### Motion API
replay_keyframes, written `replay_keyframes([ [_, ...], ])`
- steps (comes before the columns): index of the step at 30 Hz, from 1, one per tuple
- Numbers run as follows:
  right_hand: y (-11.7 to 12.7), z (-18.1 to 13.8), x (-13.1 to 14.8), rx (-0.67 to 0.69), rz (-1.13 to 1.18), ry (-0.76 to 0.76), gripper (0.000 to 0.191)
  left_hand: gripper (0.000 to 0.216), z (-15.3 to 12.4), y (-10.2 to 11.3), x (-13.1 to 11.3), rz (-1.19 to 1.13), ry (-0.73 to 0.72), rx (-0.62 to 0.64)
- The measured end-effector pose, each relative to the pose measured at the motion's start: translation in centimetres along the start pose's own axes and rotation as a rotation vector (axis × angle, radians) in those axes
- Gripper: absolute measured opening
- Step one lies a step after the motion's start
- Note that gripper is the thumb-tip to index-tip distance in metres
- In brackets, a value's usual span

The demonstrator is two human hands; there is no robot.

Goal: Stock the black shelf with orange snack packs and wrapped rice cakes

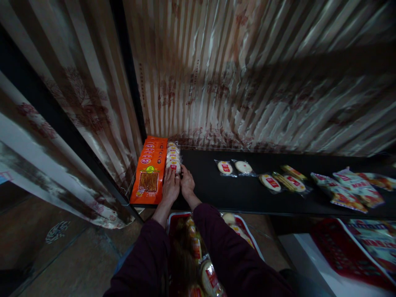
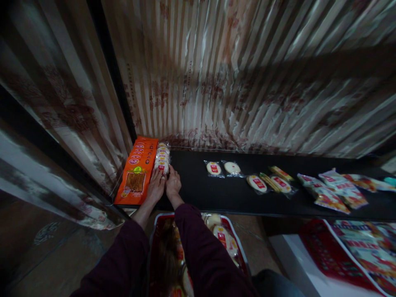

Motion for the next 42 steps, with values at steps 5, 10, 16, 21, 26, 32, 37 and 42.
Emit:
replay_keyframes([
  [5,0.5,0.0,-0.3,-0.041,0.107,0.038,0.051,0.05,-0.4,0.1,-0.7,-0.016,-0.049,0.015],
  [10,0.8,-0.7,-1.3,-0.045,0.156,-0.002,0.051,0.044,-1.0,0.2,-1.8,0.068,-0.085,-0.004],
  [16,1.6,-1.9,-1.7,-0.077,0.121,0.037,0.045,0.038,-2.2,0.2,-3.3,0.176,-0.128,0.008],
  [21,2.2,-3.7,-1.9,-0.041,0.039,0.063,0.037,0.039,-3.2,-0.8,-3.2,0.219,-0.119,0.113],
  [26,2.7,-6.8,-1.7,0.028,-0.017,0.143,0.037,0.042,-5.6,-1.8,-3.0,0.201,-0.111,0.155],
  [32,4.0,-10.8,-2.2,0.095,-0.065,0.256,0.043,0.046,-10.5,-2.6,-3.4,0.163,-0.153,0.093],
  [37,4.9,-13.8,-2.8,0.136,-0.095,0.341,0.046,0.048,-14.4,-3.0,-3.2,0.147,-0.195,0.062],
  [42,5.2,-16.0,-2.8,0.193,-0.091,0.465,0.049,0.047,-16.9,-4.1,-1.8,0.142,-0.191,0.083],
])
Point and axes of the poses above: each hand's wrist, its own z-axis towards the middle knuckle, its own y-axis out of the back of the hand, x = y × z, the point moved 9 cm from there along z, towards the middle knuckle, and after that the axes turned 6 degrees about -z, right-handed, at the moved point
